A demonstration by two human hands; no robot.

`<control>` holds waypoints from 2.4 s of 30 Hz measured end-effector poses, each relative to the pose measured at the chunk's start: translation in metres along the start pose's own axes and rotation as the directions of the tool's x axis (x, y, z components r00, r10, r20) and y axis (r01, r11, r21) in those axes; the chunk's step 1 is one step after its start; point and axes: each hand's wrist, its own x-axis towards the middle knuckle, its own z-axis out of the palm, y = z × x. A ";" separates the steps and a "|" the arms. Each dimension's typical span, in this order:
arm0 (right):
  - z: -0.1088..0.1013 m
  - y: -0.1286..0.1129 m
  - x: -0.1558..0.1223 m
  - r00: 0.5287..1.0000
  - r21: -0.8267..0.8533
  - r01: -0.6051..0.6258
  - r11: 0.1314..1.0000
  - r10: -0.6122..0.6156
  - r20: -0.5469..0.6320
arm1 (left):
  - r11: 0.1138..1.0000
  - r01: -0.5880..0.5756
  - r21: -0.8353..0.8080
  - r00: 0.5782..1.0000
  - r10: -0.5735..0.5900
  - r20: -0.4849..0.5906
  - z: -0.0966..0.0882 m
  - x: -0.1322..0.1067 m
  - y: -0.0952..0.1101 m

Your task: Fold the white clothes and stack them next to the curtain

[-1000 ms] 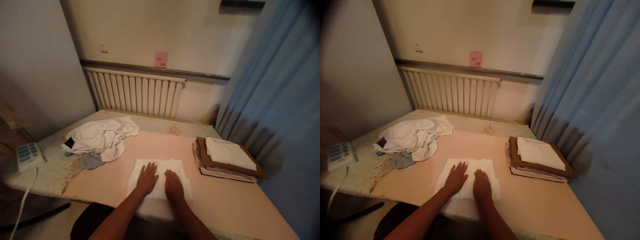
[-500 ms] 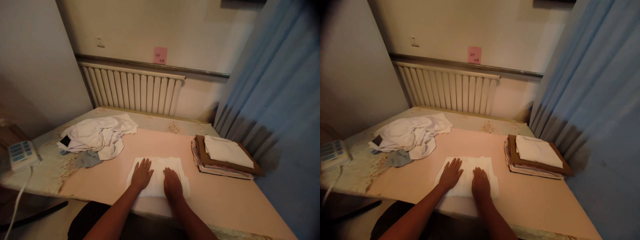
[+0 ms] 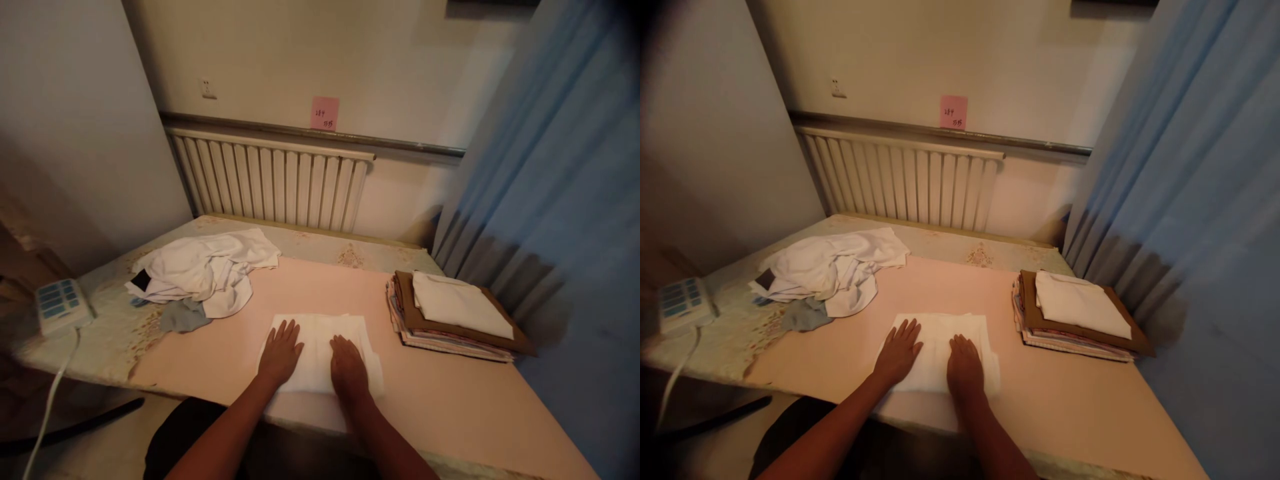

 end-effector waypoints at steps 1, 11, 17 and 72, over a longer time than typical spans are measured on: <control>0.000 0.000 0.000 1.000 -0.005 -0.002 1.000 0.002 0.004 | 1.000 0.003 0.002 1.000 -0.003 -0.006 0.000 -0.002 0.000; 0.004 0.002 -0.002 1.000 -0.003 0.002 1.000 -0.002 -0.002 | 1.000 0.024 0.017 0.999 -0.023 -0.031 -0.002 -0.011 0.001; 0.003 0.002 -0.001 1.000 -0.007 0.004 1.000 -0.004 0.009 | 1.000 0.024 0.019 0.999 -0.023 -0.048 -0.006 -0.012 0.003; -0.007 0.047 0.007 0.975 -0.139 0.003 0.990 0.028 0.222 | 0.999 0.032 -0.025 0.998 -0.033 -0.047 -0.007 -0.010 0.002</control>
